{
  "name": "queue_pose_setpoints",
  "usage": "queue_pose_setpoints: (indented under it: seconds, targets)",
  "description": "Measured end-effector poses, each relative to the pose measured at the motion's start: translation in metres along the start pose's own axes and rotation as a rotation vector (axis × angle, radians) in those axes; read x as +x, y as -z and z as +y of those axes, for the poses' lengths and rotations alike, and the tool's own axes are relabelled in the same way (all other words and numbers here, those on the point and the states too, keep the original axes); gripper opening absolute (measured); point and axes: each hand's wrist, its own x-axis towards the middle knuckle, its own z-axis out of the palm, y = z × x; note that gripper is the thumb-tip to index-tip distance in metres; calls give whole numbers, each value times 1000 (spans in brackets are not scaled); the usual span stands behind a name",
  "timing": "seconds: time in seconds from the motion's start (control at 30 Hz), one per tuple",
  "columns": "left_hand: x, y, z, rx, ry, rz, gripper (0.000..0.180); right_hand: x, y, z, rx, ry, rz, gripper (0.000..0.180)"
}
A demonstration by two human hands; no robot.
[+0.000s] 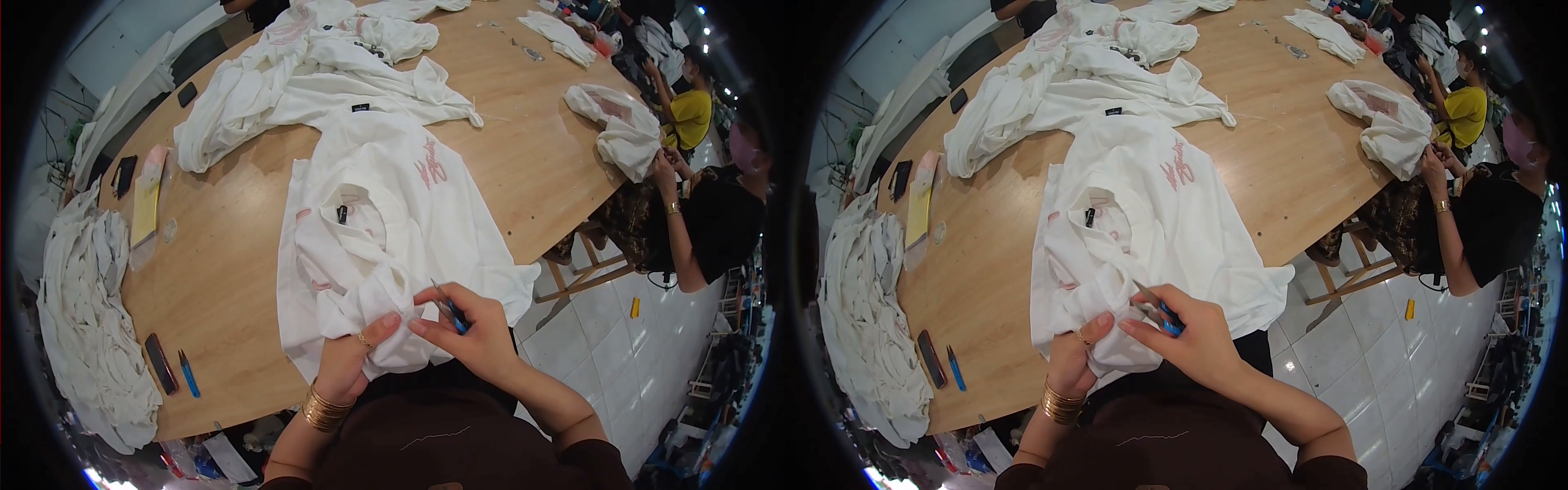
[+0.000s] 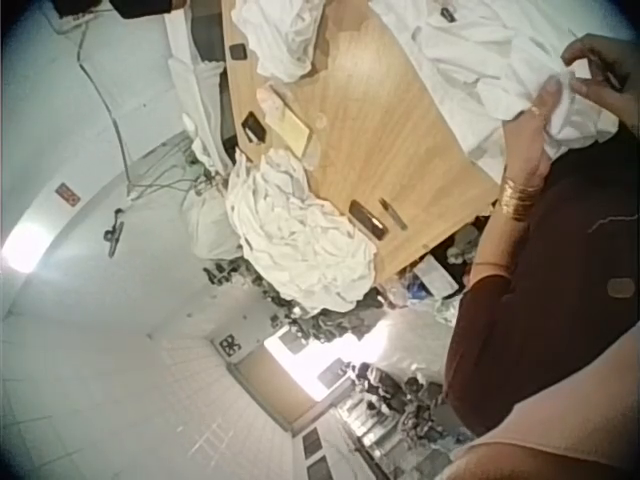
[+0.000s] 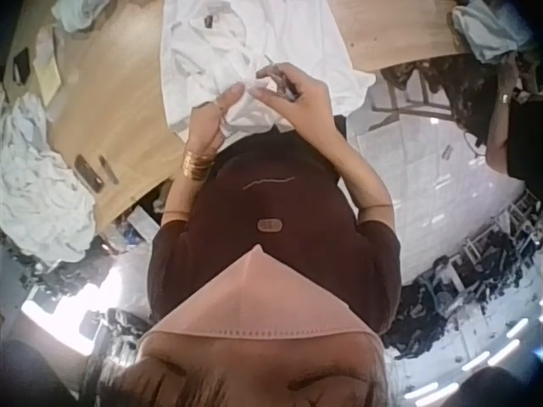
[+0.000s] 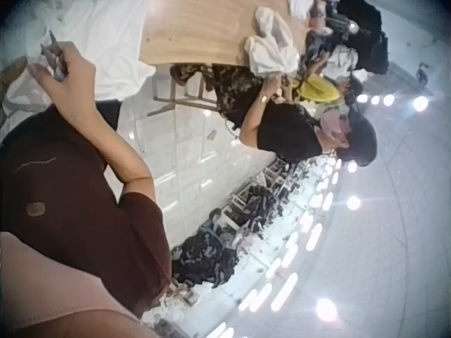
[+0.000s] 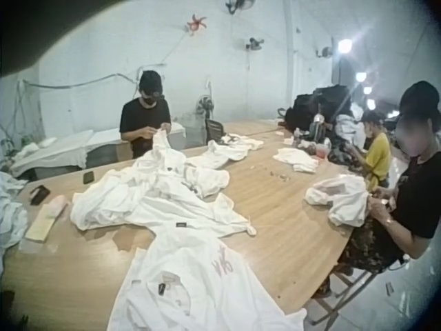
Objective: Trimming loose threads from white t-shirts using small scissors.
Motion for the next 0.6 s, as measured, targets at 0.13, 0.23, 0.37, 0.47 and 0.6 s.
queue_pose_setpoints:
  seconds: [0.13,0.23,0.37,0.47,0.6]
  targets:
    - [-1,1,-6,122,-36,41,45,13,-3,1,44,13,18,32]
    - [-2,4,-2,145,-65,-27,44,21,-4,-4,55,28,21,21]
    - [-1,2,-1,675,-233,-126,46,35,-2,-23,87,92,79,21]
    - [-1,6,-5,737,-194,-142,46,50,-4,-36,103,175,95,22]
    - [-4,3,-5,691,61,-1,43,82,-10,-41,157,245,46,25]
